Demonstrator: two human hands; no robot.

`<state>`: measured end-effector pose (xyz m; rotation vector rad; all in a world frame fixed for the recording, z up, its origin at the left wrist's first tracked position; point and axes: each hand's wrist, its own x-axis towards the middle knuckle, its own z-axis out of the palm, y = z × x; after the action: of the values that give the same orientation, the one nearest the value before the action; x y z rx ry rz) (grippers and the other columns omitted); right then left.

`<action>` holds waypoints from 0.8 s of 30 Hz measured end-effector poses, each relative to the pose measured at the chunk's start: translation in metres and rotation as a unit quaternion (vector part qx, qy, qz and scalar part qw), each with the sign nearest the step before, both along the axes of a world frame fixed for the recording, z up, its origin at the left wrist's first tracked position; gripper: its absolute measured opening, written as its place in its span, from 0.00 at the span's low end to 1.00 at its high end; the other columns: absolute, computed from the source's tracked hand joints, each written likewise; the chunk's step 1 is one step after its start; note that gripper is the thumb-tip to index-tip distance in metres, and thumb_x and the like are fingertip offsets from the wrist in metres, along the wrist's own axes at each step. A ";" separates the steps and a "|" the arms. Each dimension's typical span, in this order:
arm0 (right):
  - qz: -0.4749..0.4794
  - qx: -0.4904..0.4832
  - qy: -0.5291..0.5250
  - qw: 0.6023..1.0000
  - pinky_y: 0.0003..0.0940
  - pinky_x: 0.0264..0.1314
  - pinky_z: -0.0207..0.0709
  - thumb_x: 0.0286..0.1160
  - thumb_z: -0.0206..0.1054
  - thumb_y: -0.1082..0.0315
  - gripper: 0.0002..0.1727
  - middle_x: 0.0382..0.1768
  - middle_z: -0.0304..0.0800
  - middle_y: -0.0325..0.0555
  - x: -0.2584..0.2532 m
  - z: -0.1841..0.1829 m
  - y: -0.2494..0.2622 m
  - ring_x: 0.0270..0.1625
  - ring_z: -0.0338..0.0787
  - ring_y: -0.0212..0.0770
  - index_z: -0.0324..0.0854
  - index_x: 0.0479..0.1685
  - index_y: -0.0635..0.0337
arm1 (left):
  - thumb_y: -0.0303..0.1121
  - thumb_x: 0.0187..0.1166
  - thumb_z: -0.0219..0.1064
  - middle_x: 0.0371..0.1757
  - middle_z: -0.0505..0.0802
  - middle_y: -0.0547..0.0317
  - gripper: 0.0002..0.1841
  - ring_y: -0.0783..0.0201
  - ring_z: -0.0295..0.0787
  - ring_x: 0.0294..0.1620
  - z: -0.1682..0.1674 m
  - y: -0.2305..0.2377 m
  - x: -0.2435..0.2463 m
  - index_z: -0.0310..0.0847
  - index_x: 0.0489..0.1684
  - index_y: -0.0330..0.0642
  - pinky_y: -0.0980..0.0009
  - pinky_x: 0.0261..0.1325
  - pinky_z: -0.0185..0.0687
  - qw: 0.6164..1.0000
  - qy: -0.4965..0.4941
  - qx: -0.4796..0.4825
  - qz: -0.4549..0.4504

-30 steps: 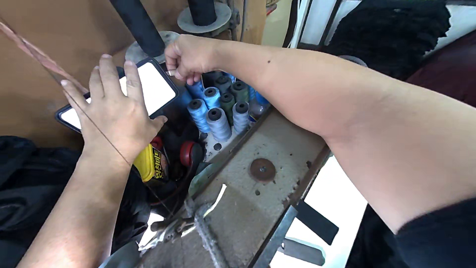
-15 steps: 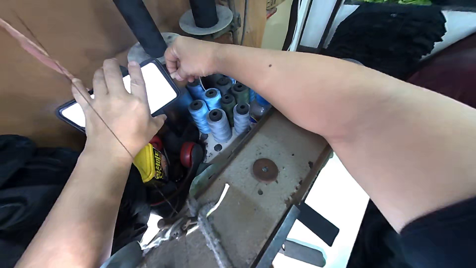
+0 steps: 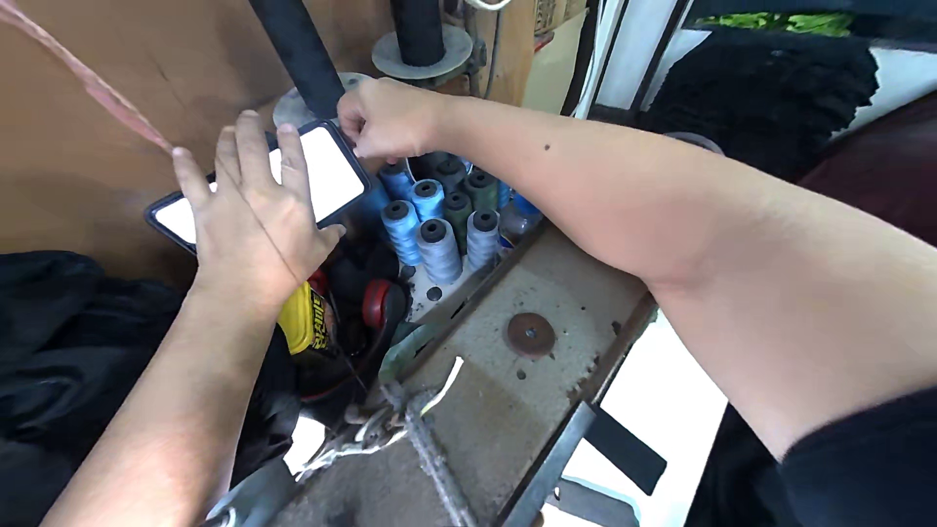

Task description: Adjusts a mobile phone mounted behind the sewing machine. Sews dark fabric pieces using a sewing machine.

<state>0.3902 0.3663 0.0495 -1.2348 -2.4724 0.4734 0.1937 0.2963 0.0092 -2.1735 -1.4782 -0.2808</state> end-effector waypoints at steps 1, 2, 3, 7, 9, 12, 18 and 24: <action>-0.001 -0.003 0.015 1.000 0.37 0.42 0.79 0.80 0.65 0.69 0.09 0.44 0.85 0.48 0.000 0.000 0.000 0.39 0.85 0.38 0.82 0.52 0.63 | 0.44 0.62 0.86 0.89 0.57 0.21 0.58 0.23 0.55 0.89 0.000 -0.001 0.000 0.50 0.91 0.29 0.19 0.82 0.42 1.000 0.001 -0.004 0.005; 0.002 0.001 0.029 1.000 0.38 0.40 0.80 0.79 0.67 0.67 0.11 0.43 0.86 0.49 0.000 -0.001 -0.001 0.38 0.85 0.39 0.82 0.53 0.63 | 0.45 0.62 0.85 0.91 0.54 0.21 0.59 0.24 0.51 0.91 0.000 -0.002 -0.001 0.48 0.92 0.29 0.20 0.83 0.37 1.000 -0.001 -0.009 0.009; 0.008 0.013 0.034 0.999 0.40 0.40 0.80 0.79 0.69 0.64 0.13 0.42 0.86 0.49 -0.002 -0.002 -0.003 0.38 0.85 0.40 0.82 0.53 0.64 | 0.47 0.61 0.86 0.92 0.52 0.22 0.60 0.25 0.47 0.92 -0.001 -0.003 -0.002 0.47 0.93 0.29 0.20 0.84 0.34 1.000 -0.005 -0.009 0.007; 0.015 0.066 0.027 0.997 0.53 0.58 0.78 0.76 0.74 0.54 0.26 0.48 0.88 0.57 -0.010 -0.007 -0.005 0.51 0.88 0.51 0.79 0.60 0.66 | 0.56 0.64 0.81 0.93 0.51 0.24 0.60 0.30 0.38 0.95 -0.002 -0.008 -0.011 0.47 0.93 0.30 0.22 0.86 0.25 0.999 -0.032 0.005 -0.025; -0.001 0.077 0.011 0.997 0.55 0.59 0.80 0.76 0.74 0.53 0.27 0.49 0.89 0.56 -0.012 -0.008 -0.007 0.54 0.89 0.53 0.78 0.64 0.64 | 0.58 0.70 0.72 0.92 0.55 0.25 0.55 0.30 0.42 0.95 -0.001 -0.013 -0.020 0.51 0.92 0.29 0.22 0.86 0.28 0.995 -0.061 0.038 -0.066; -0.009 0.079 -0.003 0.997 0.58 0.58 0.78 0.77 0.72 0.53 0.27 0.49 0.88 0.57 -0.014 -0.007 -0.008 0.54 0.88 0.55 0.77 0.65 0.64 | 0.57 0.80 0.58 0.90 0.61 0.27 0.44 0.29 0.47 0.93 0.003 -0.031 -0.036 0.59 0.88 0.29 0.26 0.88 0.35 0.984 -0.119 0.083 -0.107; -0.008 0.057 0.026 0.998 0.61 0.58 0.79 0.79 0.70 0.49 0.27 0.48 0.89 0.59 -0.010 -0.004 -0.008 0.52 0.90 0.57 0.79 0.64 0.63 | 0.39 0.86 0.56 0.82 0.78 0.37 0.26 0.54 0.75 0.84 -0.004 -0.122 -0.088 0.77 0.76 0.30 0.61 0.85 0.69 0.932 -0.314 0.123 -0.128; -0.019 0.060 -0.023 0.998 0.67 0.61 0.78 0.79 0.70 0.51 0.31 0.51 0.90 0.64 -0.012 -0.001 -0.008 0.56 0.90 0.64 0.75 0.74 0.62 | 0.29 0.88 0.57 0.66 0.91 0.65 0.16 0.73 0.89 0.63 -0.078 -0.242 -0.147 0.84 0.67 0.44 0.72 0.66 0.86 0.852 -0.478 0.055 -0.204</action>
<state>0.3780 0.3584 0.0480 -1.2550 -2.4700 0.2854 0.0467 0.0544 -0.0690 -2.3236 -1.3152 -1.7544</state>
